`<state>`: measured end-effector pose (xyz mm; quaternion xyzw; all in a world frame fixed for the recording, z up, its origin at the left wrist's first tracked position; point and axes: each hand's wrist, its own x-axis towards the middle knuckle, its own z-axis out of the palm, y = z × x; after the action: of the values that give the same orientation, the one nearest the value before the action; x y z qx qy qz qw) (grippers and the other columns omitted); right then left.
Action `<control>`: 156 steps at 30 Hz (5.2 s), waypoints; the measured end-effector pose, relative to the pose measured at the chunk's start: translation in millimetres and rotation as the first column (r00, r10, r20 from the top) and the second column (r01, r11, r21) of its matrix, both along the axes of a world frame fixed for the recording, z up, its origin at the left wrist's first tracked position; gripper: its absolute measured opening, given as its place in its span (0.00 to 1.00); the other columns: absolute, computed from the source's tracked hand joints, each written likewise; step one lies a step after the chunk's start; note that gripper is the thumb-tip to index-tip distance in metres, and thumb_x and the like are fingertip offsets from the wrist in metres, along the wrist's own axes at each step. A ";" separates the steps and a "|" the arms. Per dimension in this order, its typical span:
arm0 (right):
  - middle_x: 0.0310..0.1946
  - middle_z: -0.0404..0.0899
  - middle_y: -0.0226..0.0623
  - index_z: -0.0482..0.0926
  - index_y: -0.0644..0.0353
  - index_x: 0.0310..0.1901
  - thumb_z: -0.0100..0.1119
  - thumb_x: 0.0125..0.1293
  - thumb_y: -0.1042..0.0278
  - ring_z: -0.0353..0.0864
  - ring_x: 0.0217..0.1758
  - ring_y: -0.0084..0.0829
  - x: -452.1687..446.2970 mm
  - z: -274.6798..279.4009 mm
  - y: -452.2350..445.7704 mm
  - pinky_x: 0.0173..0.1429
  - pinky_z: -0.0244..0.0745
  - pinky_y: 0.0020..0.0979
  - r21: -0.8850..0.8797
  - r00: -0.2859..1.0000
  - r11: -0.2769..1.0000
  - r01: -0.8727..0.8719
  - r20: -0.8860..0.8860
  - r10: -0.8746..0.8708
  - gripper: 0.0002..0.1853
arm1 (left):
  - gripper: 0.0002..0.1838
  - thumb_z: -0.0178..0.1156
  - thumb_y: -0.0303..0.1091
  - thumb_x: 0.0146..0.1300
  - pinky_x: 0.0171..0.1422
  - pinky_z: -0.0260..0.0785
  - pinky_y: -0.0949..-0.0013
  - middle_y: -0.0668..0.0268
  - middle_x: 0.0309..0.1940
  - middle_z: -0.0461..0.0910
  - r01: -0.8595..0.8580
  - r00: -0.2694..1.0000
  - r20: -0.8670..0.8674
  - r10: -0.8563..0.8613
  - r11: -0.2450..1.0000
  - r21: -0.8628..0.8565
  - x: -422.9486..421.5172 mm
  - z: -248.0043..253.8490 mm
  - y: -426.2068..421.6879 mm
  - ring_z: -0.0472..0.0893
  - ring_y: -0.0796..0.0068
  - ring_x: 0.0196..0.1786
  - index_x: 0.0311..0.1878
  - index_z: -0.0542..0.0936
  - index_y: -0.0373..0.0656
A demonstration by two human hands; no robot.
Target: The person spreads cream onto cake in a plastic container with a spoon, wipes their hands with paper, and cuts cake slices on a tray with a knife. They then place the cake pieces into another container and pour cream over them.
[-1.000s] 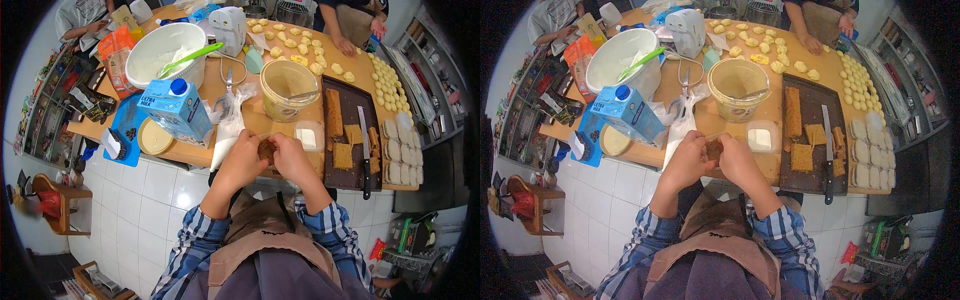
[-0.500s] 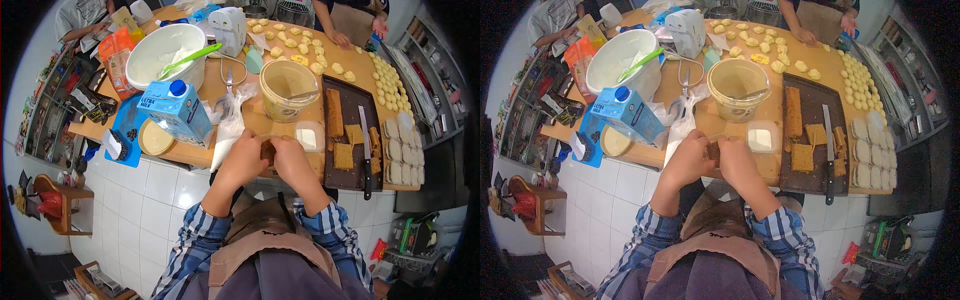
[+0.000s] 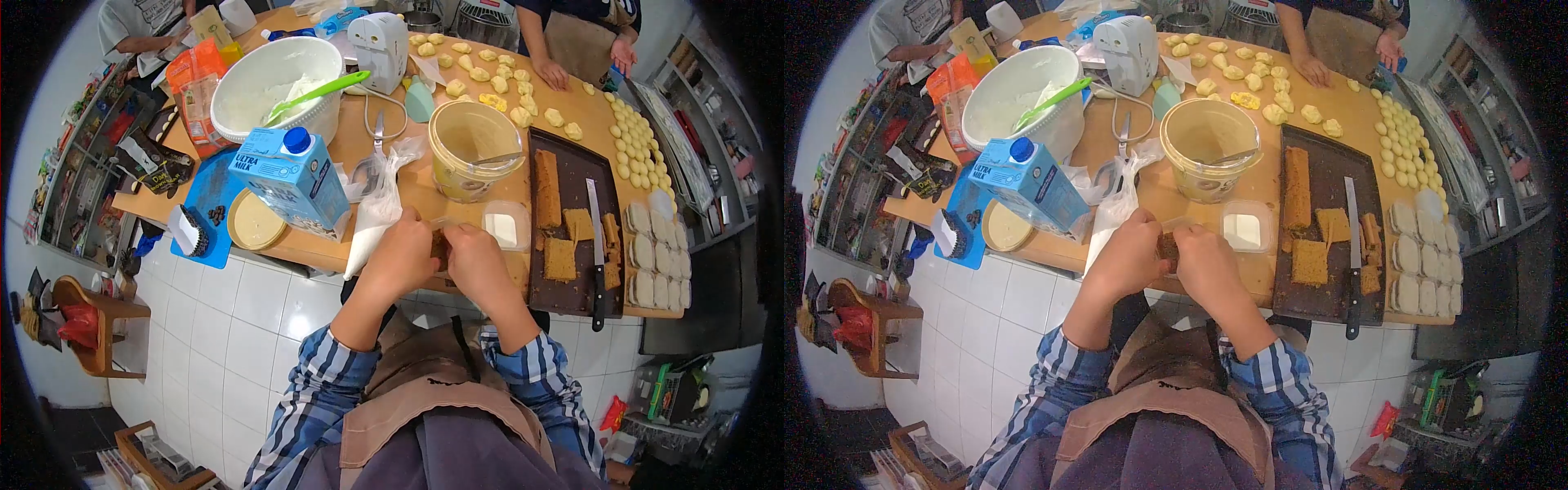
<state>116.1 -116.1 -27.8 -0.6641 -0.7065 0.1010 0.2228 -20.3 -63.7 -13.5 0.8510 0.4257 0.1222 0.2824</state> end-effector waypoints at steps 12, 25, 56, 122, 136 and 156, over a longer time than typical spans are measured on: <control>0.32 0.78 0.54 0.75 0.69 0.33 0.54 0.49 0.83 0.79 0.38 0.53 4.8 -6.2 1.7 0.43 0.75 0.45 0.003 0.999 0.999 -0.036 -0.004 0.036 0.07 | 0.16 0.68 0.26 0.40 0.53 0.71 0.58 0.44 0.42 0.75 0.009 0.995 -0.096 -0.007 1.000 0.015 6.8 3.9 0.7 0.77 0.46 0.46 0.34 0.79 0.26; 0.32 0.79 0.55 0.75 0.69 0.33 0.52 0.52 0.81 0.80 0.38 0.52 11.0 -2.2 3.5 0.42 0.76 0.44 0.016 1.000 0.999 -0.028 -0.014 0.028 0.06 | 0.14 0.67 0.25 0.42 0.50 0.72 0.57 0.42 0.40 0.75 0.021 0.987 -0.163 -0.009 0.997 0.073 14.8 -0.2 2.2 0.78 0.45 0.44 0.34 0.79 0.29; 0.35 0.79 0.47 0.76 0.64 0.45 0.59 0.51 0.82 0.79 0.37 0.48 18.6 5.6 -43.5 0.40 0.75 0.39 0.068 0.984 0.996 -0.065 -0.163 0.075 0.16 | 0.36 0.72 0.24 0.38 0.66 0.59 0.53 0.47 0.60 0.62 0.005 0.964 0.256 -0.072 0.968 0.251 -9.1 -25.7 -41.3 0.61 0.44 0.64 0.54 0.68 0.37; 0.47 0.80 0.32 0.72 0.61 0.56 0.56 0.35 0.65 0.70 0.61 0.37 18.3 52.2 -96.6 0.67 0.28 0.69 0.320 0.928 0.901 -0.293 -0.130 0.348 0.37 | 0.64 0.77 0.31 0.40 0.62 0.64 0.62 0.49 0.54 0.69 0.235 0.648 0.747 -0.150 0.972 -0.009 -8.6 -33.6 -76.4 0.73 0.56 0.56 0.71 0.38 0.33; 0.44 0.78 0.37 0.73 0.61 0.49 0.55 0.39 0.64 0.67 0.63 0.44 16.5 43.8 -87.7 0.66 0.25 0.71 0.218 0.946 0.928 -0.301 -0.058 0.320 0.29 | 0.64 0.78 0.31 0.38 0.62 0.65 0.61 0.49 0.55 0.69 0.244 0.679 0.718 -0.155 0.970 -0.021 -8.8 -34.6 -78.5 0.73 0.55 0.57 0.71 0.40 0.33; 0.42 0.77 0.42 0.73 0.59 0.50 0.56 0.41 0.63 0.68 0.63 0.42 31.3 43.7 -95.5 0.66 0.29 0.71 0.231 0.979 0.951 -0.204 0.032 0.203 0.28 | 0.51 0.77 0.35 0.39 0.58 0.66 0.58 0.51 0.53 0.70 0.168 0.739 0.620 -0.264 0.963 0.210 -8.7 -21.3 -74.6 0.73 0.52 0.54 0.66 0.59 0.39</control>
<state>147.3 -211.6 15.9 -0.5574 -0.7790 0.0370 0.2848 -29.1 -138.3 -34.8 0.8187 0.1919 0.4019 0.3625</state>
